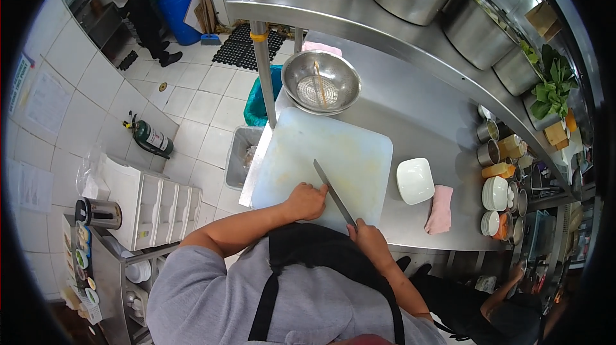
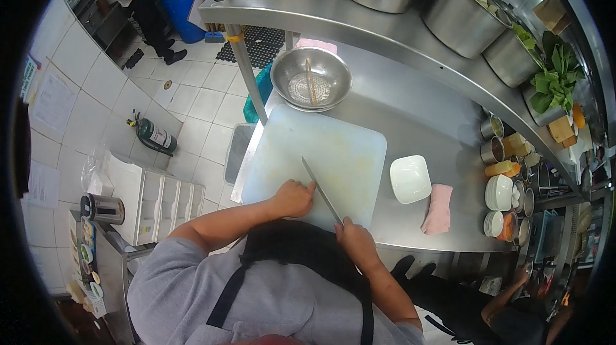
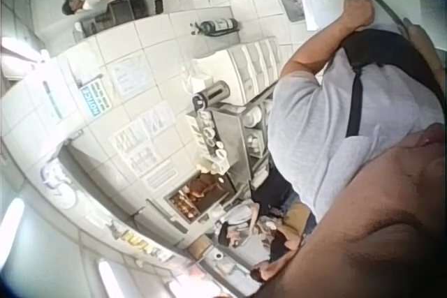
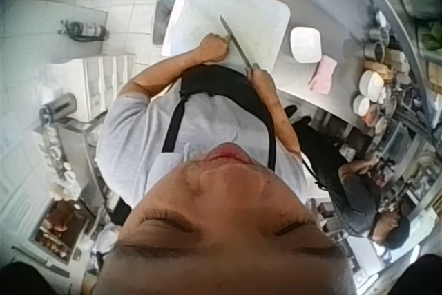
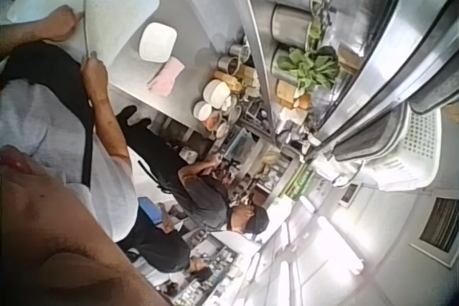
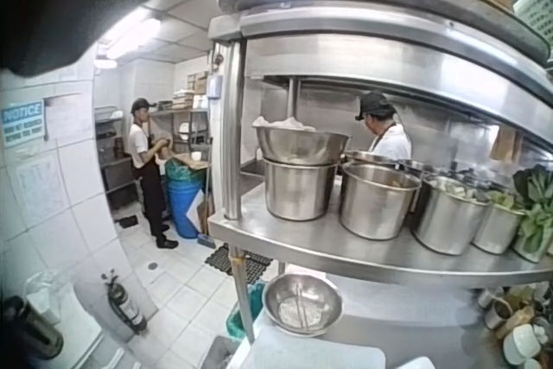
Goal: The recorder slices a piece of cooked meat on a cutting board in a professional kitchen.
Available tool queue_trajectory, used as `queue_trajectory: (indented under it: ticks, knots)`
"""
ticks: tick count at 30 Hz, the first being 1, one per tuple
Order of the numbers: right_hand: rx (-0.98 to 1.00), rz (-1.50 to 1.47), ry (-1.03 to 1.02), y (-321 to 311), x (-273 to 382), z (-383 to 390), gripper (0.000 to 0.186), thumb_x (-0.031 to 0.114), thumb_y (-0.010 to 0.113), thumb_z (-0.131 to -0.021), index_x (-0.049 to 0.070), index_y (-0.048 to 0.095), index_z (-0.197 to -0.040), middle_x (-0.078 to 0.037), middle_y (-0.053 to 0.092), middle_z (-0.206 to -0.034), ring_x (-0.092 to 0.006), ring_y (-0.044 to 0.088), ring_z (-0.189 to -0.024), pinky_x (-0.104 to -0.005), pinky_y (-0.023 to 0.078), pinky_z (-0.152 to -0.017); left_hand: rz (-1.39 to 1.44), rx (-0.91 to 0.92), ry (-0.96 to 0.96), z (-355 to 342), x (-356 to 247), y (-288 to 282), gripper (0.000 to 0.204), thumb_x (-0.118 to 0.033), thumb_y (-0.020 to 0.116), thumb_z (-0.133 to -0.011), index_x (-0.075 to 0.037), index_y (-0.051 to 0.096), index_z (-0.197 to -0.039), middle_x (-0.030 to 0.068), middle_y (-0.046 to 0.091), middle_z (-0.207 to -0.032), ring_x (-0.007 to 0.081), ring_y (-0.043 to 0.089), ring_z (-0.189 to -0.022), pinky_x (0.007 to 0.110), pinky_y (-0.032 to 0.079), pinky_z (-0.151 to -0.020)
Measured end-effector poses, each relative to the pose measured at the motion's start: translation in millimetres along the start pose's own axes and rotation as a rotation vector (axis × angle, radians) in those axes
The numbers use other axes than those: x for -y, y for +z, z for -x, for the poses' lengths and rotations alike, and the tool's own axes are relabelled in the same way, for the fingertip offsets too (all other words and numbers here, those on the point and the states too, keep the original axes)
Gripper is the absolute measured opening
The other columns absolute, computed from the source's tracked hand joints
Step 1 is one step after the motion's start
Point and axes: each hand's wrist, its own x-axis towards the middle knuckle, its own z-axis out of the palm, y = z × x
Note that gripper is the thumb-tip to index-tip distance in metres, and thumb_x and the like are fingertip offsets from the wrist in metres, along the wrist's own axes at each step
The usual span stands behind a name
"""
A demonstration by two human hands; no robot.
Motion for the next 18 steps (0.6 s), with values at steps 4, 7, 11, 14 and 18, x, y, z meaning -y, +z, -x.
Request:
queue_trajectory:
  ticks: [4, 7, 11, 14, 18]
  knots:
    - [-0.013, -0.040, -0.014, -5.4, 18.4, -21.2, 0.035, 0.033, 0.056, -0.103, 0.000, 0.059, -0.094, -0.029, 0.068, -0.076, -0.0493, 0.068, -0.075, -0.0579, 0.054, -0.071, 0.000, -0.011, 0.001, 0.7, 0.1, -2.9, 0.042, -0.020, 0.062, -0.082, 0.007, 0.060, -0.114, 0.0162, 0.067, -0.066, 0.0346, 0.069, -0.063, 0.047, 0.052, -0.067]
    - [-0.005, -0.058, 0.007, 0.0, 25.9, -42.7, 0.034, 0.032, 0.055, -0.103, -0.001, 0.060, -0.097, -0.029, 0.068, -0.078, -0.0494, 0.068, -0.076, -0.0587, 0.053, -0.072, -0.003, -0.009, -0.007, 0.6, -1.1, -3.9, 0.044, -0.020, 0.062, -0.083, 0.007, 0.059, -0.117, 0.0168, 0.068, -0.066, 0.0354, 0.070, -0.066, 0.047, 0.053, -0.068]
    - [-0.147, -0.078, -0.105, 5.7, 38.2, -65.8, 0.036, 0.033, 0.056, -0.103, -0.002, 0.060, -0.094, -0.030, 0.067, -0.074, -0.0506, 0.067, -0.072, -0.0585, 0.052, -0.067, 0.035, 0.007, -0.022, 2.6, 0.4, -6.2, 0.043, -0.020, 0.064, -0.083, 0.008, 0.057, -0.115, 0.0187, 0.067, -0.068, 0.0378, 0.068, -0.066, 0.048, 0.053, -0.068]
    - [-0.214, -0.134, -0.117, 15.2, 36.6, -67.7, 0.036, 0.032, 0.058, -0.103, -0.003, 0.060, -0.094, -0.029, 0.066, -0.071, -0.0498, 0.067, -0.072, -0.0582, 0.052, -0.066, 0.127, 0.004, -0.032, 4.1, -1.2, -15.6, 0.044, -0.021, 0.067, -0.084, 0.008, 0.053, -0.114, 0.0205, 0.066, -0.069, 0.0411, 0.067, -0.067, 0.051, 0.052, -0.069]
    - [-0.287, -0.271, -0.090, 1.7, 38.2, -57.4, 0.035, 0.031, 0.062, -0.101, -0.003, 0.061, -0.093, -0.028, 0.064, -0.068, -0.0487, 0.067, -0.071, -0.0573, 0.051, -0.065, 0.178, -0.056, -0.169, 2.9, 6.5, -40.5, 0.042, -0.022, 0.069, -0.086, 0.004, 0.048, -0.111, 0.0228, 0.066, -0.071, 0.0443, 0.065, -0.069, 0.054, 0.051, -0.071]
